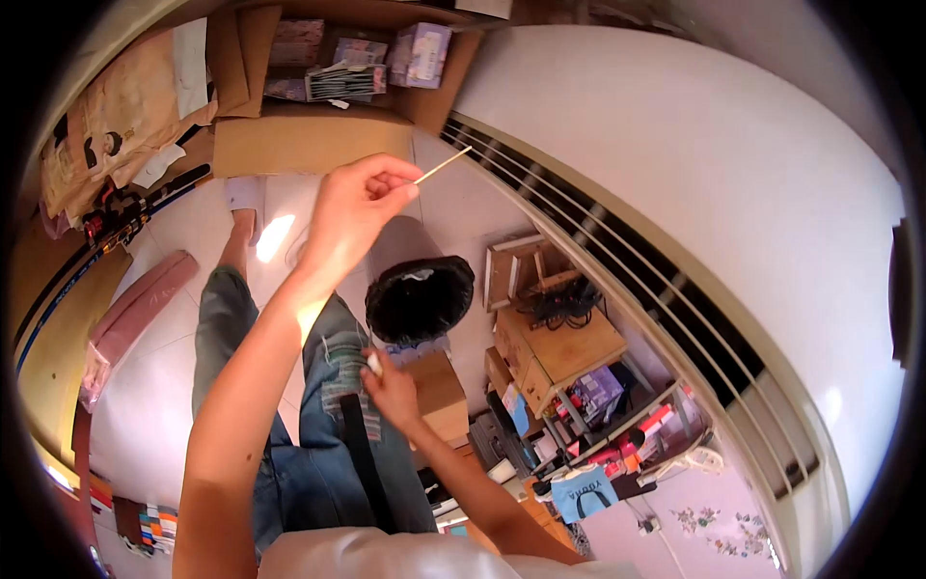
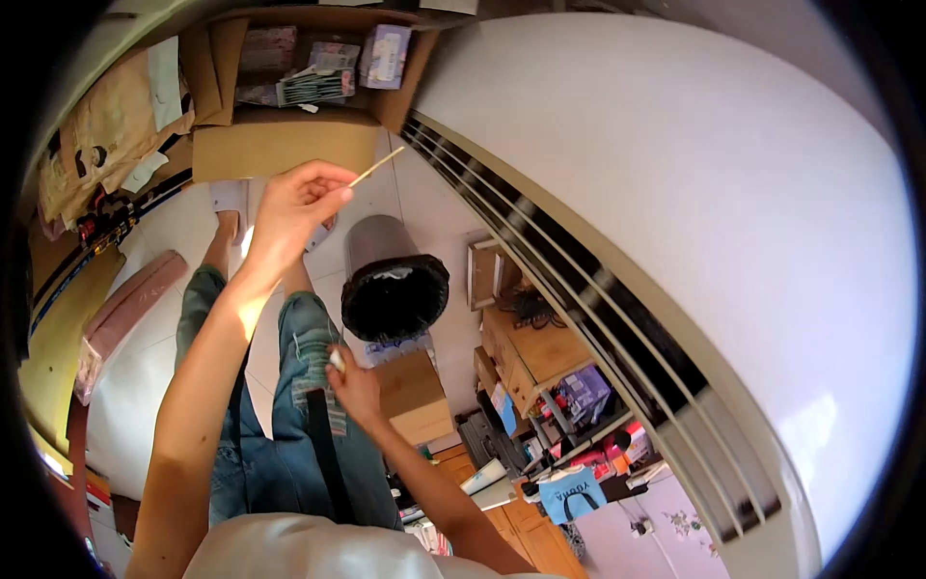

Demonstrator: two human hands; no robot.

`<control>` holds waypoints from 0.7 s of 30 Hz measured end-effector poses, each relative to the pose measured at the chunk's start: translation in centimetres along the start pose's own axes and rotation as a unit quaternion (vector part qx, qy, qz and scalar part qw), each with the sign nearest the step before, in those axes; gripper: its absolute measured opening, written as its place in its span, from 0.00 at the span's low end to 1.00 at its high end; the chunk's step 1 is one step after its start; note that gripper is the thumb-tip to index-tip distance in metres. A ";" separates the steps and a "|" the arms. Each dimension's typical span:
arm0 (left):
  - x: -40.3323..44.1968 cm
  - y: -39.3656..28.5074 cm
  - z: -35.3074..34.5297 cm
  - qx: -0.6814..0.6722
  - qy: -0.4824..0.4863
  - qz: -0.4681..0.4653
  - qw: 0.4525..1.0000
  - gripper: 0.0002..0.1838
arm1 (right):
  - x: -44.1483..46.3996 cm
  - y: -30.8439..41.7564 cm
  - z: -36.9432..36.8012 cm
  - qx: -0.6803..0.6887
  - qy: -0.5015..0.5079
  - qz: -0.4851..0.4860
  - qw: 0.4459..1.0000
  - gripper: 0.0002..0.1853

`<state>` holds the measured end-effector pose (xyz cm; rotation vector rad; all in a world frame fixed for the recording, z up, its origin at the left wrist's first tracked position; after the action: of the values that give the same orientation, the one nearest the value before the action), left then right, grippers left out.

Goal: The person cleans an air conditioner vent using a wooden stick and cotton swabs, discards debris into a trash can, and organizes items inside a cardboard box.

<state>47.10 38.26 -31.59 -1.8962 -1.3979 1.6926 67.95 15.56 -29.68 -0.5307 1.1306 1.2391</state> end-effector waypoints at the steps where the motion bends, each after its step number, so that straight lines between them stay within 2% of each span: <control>1: 1.4 0.9 0.3 0.044 -0.011 0.004 0.999 0.07 | -0.1 0.7 -1.0 -0.038 -0.008 0.038 0.999 0.17; 5: 6.3 4.4 1.5 0.157 0.004 -0.043 0.987 0.06 | 1.1 0.6 -4.5 -0.084 -0.075 0.077 0.991 0.14; 9: 9.1 5.2 0.6 0.167 -0.007 -0.095 0.981 0.05 | 2.8 1.3 -4.8 -0.069 -0.065 0.056 0.994 0.13; 13: 10.8 5.5 -0.5 0.204 -0.008 -0.139 0.969 0.04 | 2.6 2.4 -4.4 -0.029 -0.124 0.079 0.989 0.13; 16: 11.3 6.5 -1.0 0.224 0.006 -0.144 0.964 0.03 | 2.4 2.4 -4.8 -0.004 -0.114 0.059 0.992 0.12; 18: 10.9 7.3 -0.7 0.302 0.032 -0.153 0.940 0.02 | 2.3 1.4 -5.9 -0.024 -0.099 0.041 0.994 0.12; 20: 9.8 7.8 0.7 0.380 0.062 -0.186 0.904 0.02 | 3.6 -1.1 -6.7 0.069 -0.045 -0.066 0.994 0.12; 21: 8.8 8.0 2.1 0.416 0.081 -0.212 0.881 0.03 | 5.2 -0.6 -4.9 0.150 -0.117 -0.018 0.982 0.11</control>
<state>47.99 39.97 -43.51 -1.1118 -0.7334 1.5010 66.20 13.68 -36.40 -0.1726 1.0771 1.0446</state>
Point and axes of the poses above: each hand's wrist, its own x-axis towards the middle knuckle, its own z-axis out of the back of the hand, y = z × x, the point moved 10 cm from there along x, towards the middle knuckle, and after that the axes turned 4 degrees about -x, right-handed, at the moved point
